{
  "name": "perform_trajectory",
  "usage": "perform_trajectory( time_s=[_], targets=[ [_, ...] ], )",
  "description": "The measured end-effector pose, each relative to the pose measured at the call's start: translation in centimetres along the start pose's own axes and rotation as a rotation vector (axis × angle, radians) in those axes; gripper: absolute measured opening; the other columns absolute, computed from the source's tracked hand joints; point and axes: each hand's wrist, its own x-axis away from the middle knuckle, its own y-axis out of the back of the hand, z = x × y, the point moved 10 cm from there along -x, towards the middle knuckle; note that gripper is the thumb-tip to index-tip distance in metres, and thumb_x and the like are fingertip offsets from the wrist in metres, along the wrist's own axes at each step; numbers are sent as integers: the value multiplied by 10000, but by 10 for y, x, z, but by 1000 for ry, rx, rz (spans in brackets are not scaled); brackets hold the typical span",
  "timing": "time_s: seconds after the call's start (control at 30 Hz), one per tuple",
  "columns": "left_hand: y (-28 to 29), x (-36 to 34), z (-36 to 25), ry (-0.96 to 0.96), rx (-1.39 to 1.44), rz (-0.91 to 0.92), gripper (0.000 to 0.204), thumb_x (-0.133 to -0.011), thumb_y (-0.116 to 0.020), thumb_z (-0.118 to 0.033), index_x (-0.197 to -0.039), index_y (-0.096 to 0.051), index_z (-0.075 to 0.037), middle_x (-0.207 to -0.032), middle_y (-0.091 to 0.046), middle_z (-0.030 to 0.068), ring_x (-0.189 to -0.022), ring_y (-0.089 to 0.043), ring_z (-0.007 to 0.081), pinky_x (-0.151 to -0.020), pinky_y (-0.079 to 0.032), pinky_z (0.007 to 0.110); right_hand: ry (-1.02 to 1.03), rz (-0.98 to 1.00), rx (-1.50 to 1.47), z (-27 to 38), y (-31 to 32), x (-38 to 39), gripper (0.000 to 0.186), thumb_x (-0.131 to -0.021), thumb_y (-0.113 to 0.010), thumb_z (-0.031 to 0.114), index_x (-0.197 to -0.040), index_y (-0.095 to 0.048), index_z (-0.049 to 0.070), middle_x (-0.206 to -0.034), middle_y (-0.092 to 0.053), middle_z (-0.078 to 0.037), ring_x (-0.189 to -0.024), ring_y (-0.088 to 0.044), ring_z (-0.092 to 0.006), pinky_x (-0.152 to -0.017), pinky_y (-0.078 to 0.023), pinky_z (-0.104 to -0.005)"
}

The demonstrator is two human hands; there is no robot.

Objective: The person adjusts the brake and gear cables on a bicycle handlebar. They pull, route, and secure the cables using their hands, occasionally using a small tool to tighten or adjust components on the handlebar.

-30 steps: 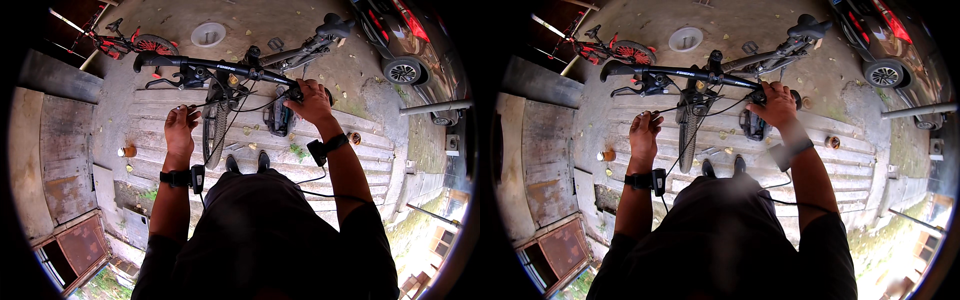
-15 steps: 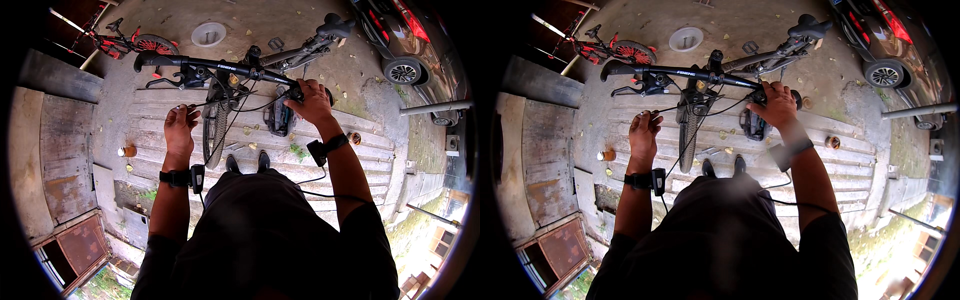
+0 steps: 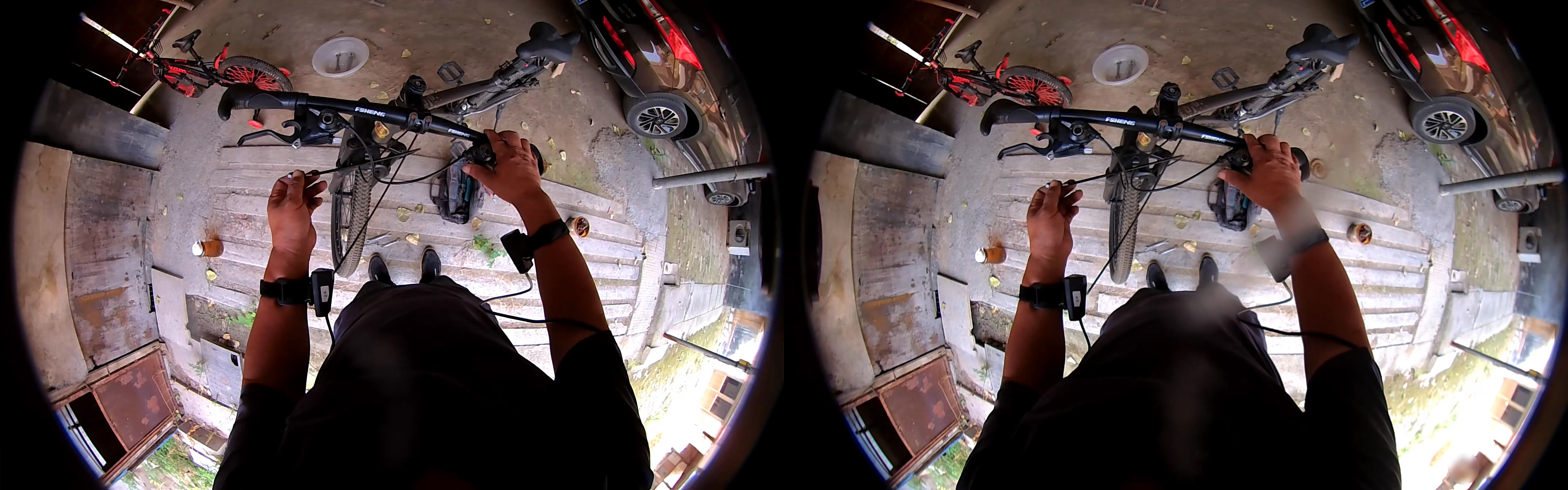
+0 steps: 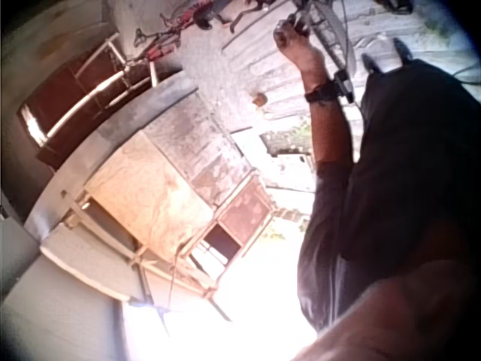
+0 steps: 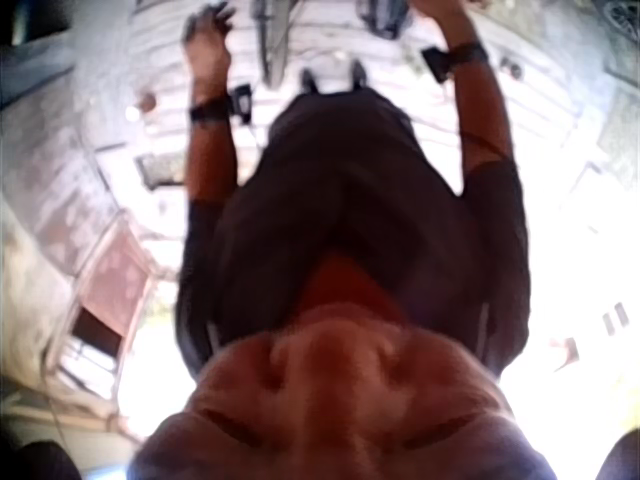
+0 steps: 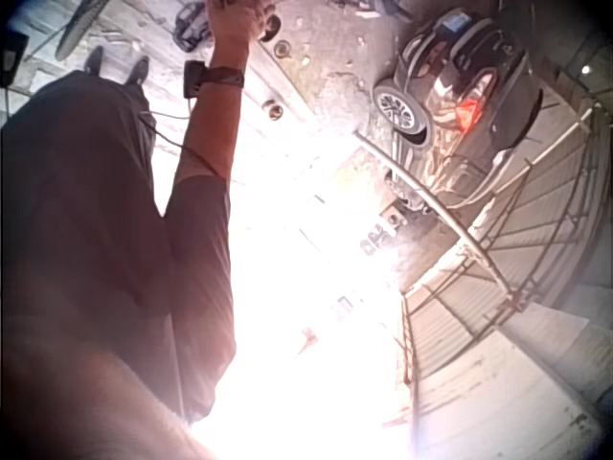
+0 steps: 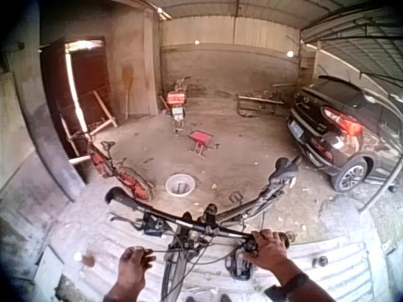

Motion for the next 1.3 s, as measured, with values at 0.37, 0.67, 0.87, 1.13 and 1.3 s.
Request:
perform_trajectory(
  time_s=[0.37,0.67,0.87,1.13,1.3],
  targets=[
    [1,-1,2,3,0,1,145,-1002,-599,-226,-953,-551,-99,-1008,-716,87,-821,-697,157,-655,-470,262,-2,-46,-3,0,1,1,874,-717,-734,638,-1415,-530,153,-1332,-506,-85,-1254,-463,-331,-1063,-379,-465],
    [1,0,1,3,-6,-3,144,-1003,-599,-231,-953,-560,-101,-1013,-718,84,-820,-696,153,-657,-472,259,-3,-60,-7,-1,0,1,869,-716,-737,634,-1408,-541,147,-1334,-509,-80,-1247,-468,-330,-1059,-385,-468],
    [1,1,2,7,-4,-2,134,-1006,-594,-233,-963,-569,-108,-1016,-720,76,-830,-697,149,-666,-475,261,-14,-47,-7,0,1,2,868,-714,-743,624,-1406,-540,142,-1338,-513,-86,-1248,-468,-332,-1057,-389,-466],
    [2,0,4,13,-11,6,128,-1008,-589,-243,-965,-569,-125,-1016,-725,61,-840,-699,143,-673,-473,260,10,-85,-30,5,7,4,844,-720,-753,599,-1385,-553,118,-1312,-531,-108,-1204,-485,-354,-1021,-420,-459],
    [-7,1,3,-4,-18,31,120,-1013,-581,-227,-963,-575,-118,-1023,-720,68,-831,-696,148,-667,-478,256,20,-57,-28,8,8,4,834,-739,-764,556,-1392,-534,91,-1317,-522,-125,-1199,-483,-358,-1030,-411,-439]
  ],
)
